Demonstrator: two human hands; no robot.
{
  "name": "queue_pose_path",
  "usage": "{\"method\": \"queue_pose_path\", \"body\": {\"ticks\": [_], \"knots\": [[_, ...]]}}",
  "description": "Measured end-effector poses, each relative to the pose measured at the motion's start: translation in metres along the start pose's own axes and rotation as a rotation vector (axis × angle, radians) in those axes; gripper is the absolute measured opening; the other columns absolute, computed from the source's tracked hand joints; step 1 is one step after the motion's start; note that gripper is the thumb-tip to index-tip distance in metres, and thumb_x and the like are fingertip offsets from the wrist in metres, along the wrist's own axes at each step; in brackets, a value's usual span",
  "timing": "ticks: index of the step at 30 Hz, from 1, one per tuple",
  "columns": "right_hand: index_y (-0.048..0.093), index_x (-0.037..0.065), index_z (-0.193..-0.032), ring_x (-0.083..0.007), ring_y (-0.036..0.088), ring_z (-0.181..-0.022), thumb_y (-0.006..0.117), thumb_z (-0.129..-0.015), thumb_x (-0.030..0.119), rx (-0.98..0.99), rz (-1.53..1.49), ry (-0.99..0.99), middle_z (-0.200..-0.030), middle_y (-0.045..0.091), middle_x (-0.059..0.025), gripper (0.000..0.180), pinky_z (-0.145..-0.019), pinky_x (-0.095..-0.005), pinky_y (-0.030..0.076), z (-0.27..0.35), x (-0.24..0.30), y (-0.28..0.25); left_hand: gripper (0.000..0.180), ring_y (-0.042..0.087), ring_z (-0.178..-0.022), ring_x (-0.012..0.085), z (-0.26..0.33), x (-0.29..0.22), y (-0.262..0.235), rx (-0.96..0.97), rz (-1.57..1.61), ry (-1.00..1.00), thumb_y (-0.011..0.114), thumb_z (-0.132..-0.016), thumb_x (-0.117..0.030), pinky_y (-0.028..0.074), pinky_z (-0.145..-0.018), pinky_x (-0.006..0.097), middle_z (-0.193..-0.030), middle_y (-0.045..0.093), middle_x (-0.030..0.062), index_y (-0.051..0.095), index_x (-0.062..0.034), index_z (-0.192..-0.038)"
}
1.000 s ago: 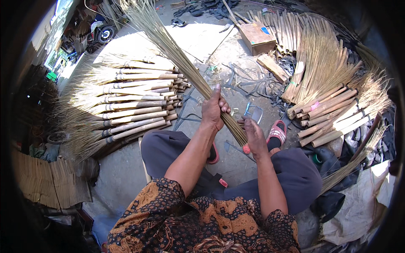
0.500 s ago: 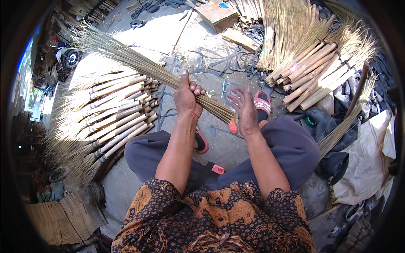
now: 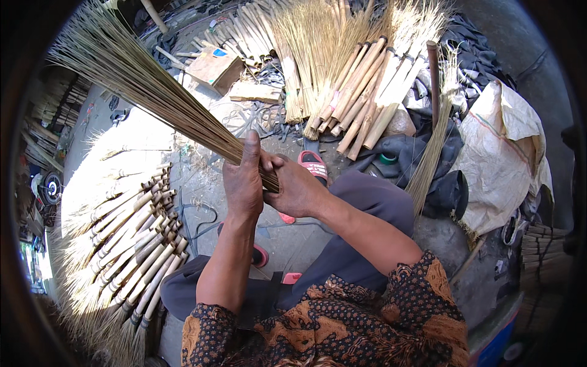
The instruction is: The person sits on the floor and assembles a traditional broom by bundling dried plant fibers and securing them to a bamboo handle with strips of rubber. They use a knife to tighten and trim the bindings, then place the finished broom aside and begin a second one.
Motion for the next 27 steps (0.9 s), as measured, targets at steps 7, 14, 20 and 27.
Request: {"method": "queue_pose_path", "body": {"ticks": [7, 14, 20, 27], "knots": [[0.068, -0.002, -0.106, -0.0447, 0.073, -0.092, 0.070, -0.094, 0.023, -0.078, 0.011, 0.233, -0.090, 0.073, -0.0269, 0.028, -0.081, -0.0482, 0.056, -0.041, -0.034, -0.088, 0.076, 0.062, -0.128, 0.0255, -0.031, -0.028, 0.003, 0.253, -0.330, 0.099, 0.071, -0.099, -0.057, 0.046, -0.111, 0.039, -0.143, 0.063, 0.0161, 0.054, 0.0016, -0.145], [0.074, -0.002, -0.117, -0.0453, 0.072, -0.103, 0.075, -0.092, 0.037, -0.235, 0.194, 0.758, -0.103, 0.074, -0.0305, 0.046, -0.092, -0.0508, 0.057, 0.000, -0.206, -0.119, 0.046, 0.070, -0.111, 0.0227, -0.015, -0.051, -0.138, 0.409, -0.671, -0.182, 0.067, -0.106, -0.041, 0.052, -0.100, 0.038, -0.120, 0.071, 0.0113, 0.066, 0.0001, -0.125], [0.075, 0.001, -0.113, -0.0437, 0.071, -0.113, 0.077, -0.092, 0.035, -0.464, 0.260, 1.293, -0.116, 0.074, -0.0279, 0.040, -0.100, -0.0499, 0.056, 0.056, -0.353, -0.080, 0.039, 0.072, -0.101, 0.0210, 0.008, -0.037, -0.230, 0.030, -0.630, -0.296, 0.063, -0.109, -0.034, 0.055, -0.095, 0.035, -0.114, 0.073, 0.0134, 0.065, 0.0006, -0.125], [0.076, 0.001, -0.110, -0.0444, 0.070, -0.116, 0.076, -0.093, 0.036, -0.630, 0.367, 1.446, -0.119, 0.074, -0.0267, 0.039, -0.101, -0.0490, 0.056, 0.050, -0.444, -0.084, 0.043, 0.070, -0.099, 0.0176, -0.004, -0.017, -0.240, 0.042, -0.896, -0.327, 0.062, -0.108, -0.038, 0.055, -0.088, 0.032, -0.109, 0.073, 0.0118, 0.064, 0.0006, -0.125]]}}
Point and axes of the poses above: each hand's wrist, its own z-axis away from the middle knuckle, its own y-axis out of the palm, x = y × z, the point moved 4 cm from there along -z, towards the middle knuckle
